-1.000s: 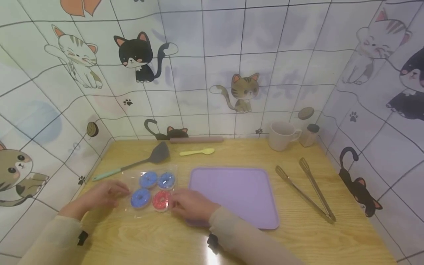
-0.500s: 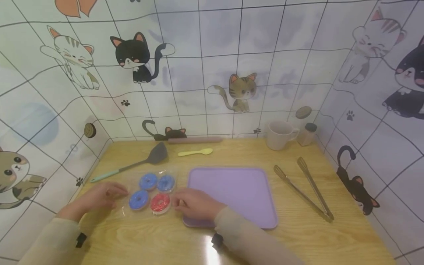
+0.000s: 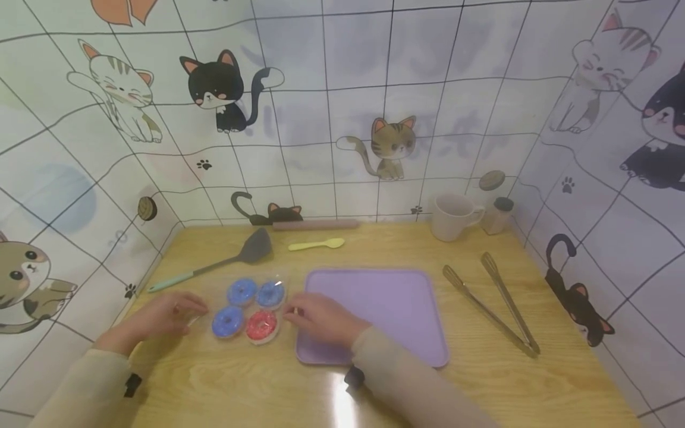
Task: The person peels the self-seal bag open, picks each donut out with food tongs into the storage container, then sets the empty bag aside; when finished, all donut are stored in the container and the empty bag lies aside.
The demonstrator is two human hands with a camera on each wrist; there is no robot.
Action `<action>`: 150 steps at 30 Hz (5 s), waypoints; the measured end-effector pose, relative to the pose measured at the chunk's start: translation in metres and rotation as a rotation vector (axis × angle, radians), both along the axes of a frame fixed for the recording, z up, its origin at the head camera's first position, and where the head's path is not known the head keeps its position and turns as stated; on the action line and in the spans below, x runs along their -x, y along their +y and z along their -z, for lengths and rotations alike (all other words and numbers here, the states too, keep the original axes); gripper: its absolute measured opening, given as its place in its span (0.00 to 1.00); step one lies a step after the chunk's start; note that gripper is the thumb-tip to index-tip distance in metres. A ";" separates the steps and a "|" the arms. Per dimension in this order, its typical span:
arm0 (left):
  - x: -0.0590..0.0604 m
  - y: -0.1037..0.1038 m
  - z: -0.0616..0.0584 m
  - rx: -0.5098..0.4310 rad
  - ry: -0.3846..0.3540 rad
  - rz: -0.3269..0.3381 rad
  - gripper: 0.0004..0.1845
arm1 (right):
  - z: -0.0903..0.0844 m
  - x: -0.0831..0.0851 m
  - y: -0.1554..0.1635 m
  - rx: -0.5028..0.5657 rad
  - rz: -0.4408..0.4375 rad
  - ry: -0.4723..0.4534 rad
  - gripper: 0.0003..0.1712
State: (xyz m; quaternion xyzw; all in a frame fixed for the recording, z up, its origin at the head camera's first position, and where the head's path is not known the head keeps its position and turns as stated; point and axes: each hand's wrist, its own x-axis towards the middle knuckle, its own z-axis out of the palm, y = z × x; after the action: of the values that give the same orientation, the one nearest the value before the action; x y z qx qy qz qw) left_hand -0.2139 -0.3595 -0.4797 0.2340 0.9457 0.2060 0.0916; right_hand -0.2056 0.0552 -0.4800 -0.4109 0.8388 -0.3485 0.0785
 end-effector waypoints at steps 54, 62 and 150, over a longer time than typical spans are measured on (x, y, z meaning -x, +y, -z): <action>-0.004 -0.002 0.000 -0.005 -0.015 0.002 0.22 | 0.008 0.011 -0.026 -0.036 0.141 0.035 0.04; -0.004 -0.001 0.001 -0.001 -0.015 0.001 0.23 | 0.015 0.011 -0.009 0.021 0.183 0.021 0.03; -0.005 0.003 -0.004 -0.004 -0.038 -0.003 0.24 | 0.014 0.039 -0.004 0.012 0.353 -0.042 0.02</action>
State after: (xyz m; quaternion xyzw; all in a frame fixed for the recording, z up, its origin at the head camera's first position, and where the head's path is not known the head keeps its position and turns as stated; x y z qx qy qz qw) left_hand -0.2087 -0.3564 -0.4761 0.2290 0.9437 0.2125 0.1087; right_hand -0.2450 0.0513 -0.4941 -0.2503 0.8940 -0.3704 0.0309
